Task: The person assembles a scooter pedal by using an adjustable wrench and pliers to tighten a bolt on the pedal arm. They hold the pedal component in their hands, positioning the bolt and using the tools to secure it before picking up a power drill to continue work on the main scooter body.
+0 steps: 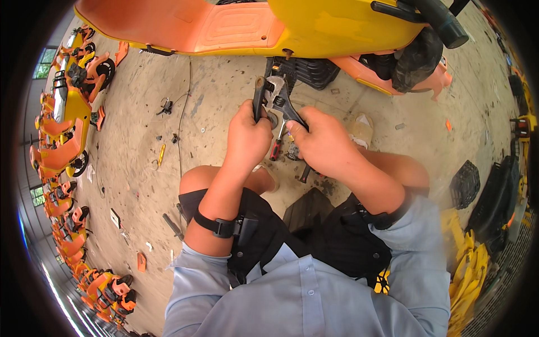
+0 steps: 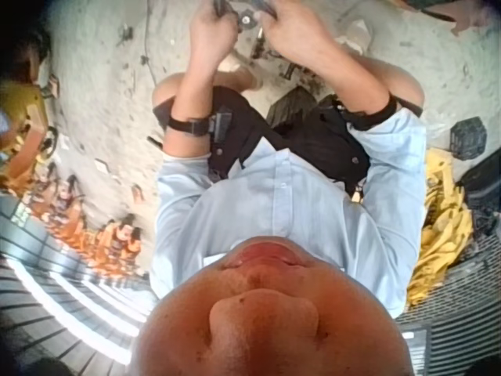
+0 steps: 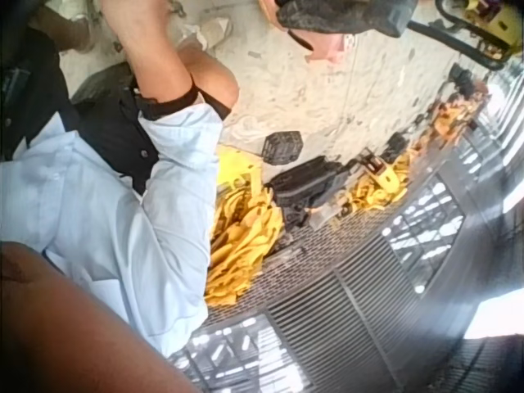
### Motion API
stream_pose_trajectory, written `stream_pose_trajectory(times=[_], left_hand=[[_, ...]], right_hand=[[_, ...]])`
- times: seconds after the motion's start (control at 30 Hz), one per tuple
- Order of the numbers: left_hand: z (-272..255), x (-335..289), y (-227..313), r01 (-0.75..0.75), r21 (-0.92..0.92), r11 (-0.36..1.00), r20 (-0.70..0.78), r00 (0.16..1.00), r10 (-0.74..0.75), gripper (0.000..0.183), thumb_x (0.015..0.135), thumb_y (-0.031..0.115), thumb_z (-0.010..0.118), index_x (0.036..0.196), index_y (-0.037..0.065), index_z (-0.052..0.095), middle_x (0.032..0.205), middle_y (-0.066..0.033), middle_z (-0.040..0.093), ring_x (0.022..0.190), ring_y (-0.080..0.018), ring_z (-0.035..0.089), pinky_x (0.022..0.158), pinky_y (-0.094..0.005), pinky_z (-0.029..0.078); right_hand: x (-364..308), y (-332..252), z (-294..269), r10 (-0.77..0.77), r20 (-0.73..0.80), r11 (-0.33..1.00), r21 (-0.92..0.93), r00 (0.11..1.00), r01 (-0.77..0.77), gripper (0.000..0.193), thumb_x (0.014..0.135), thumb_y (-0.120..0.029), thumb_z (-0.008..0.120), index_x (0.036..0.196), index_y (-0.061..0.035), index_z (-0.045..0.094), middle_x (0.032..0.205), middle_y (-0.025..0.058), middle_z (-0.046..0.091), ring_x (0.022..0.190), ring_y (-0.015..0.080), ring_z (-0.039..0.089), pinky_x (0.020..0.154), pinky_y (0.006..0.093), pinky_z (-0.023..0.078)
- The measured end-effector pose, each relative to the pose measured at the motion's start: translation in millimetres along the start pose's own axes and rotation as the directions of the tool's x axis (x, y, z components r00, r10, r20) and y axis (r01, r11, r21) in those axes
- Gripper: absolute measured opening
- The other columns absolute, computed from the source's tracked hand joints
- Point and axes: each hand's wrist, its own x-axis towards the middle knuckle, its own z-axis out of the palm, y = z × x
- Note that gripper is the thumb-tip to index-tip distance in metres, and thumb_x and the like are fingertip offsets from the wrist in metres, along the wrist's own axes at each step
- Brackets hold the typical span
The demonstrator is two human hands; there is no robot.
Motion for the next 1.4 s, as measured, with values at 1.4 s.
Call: stream_pose_trajectory(times=[1.4], left_hand=[[-36.0,20.8,-9.3,-0.211,0.66,0.721,0.05,0.97,0.238,0.016,0.08,-0.001,0.053,0.095,0.001,0.054,0.075,-0.0261,0.061,0.075,-0.0474,0.059,0.065,-0.052,0.046]], right_hand=[[28.5,-2.5,-34.6,-0.087,0.274,0.975,-0.176,0.958,0.139,0.036,0.095,-0.02,0.064,0.127,-0.0042,0.057,0.093,0.0118,0.066,0.081,0.0211,0.06,0.072,0.0367,0.05]])
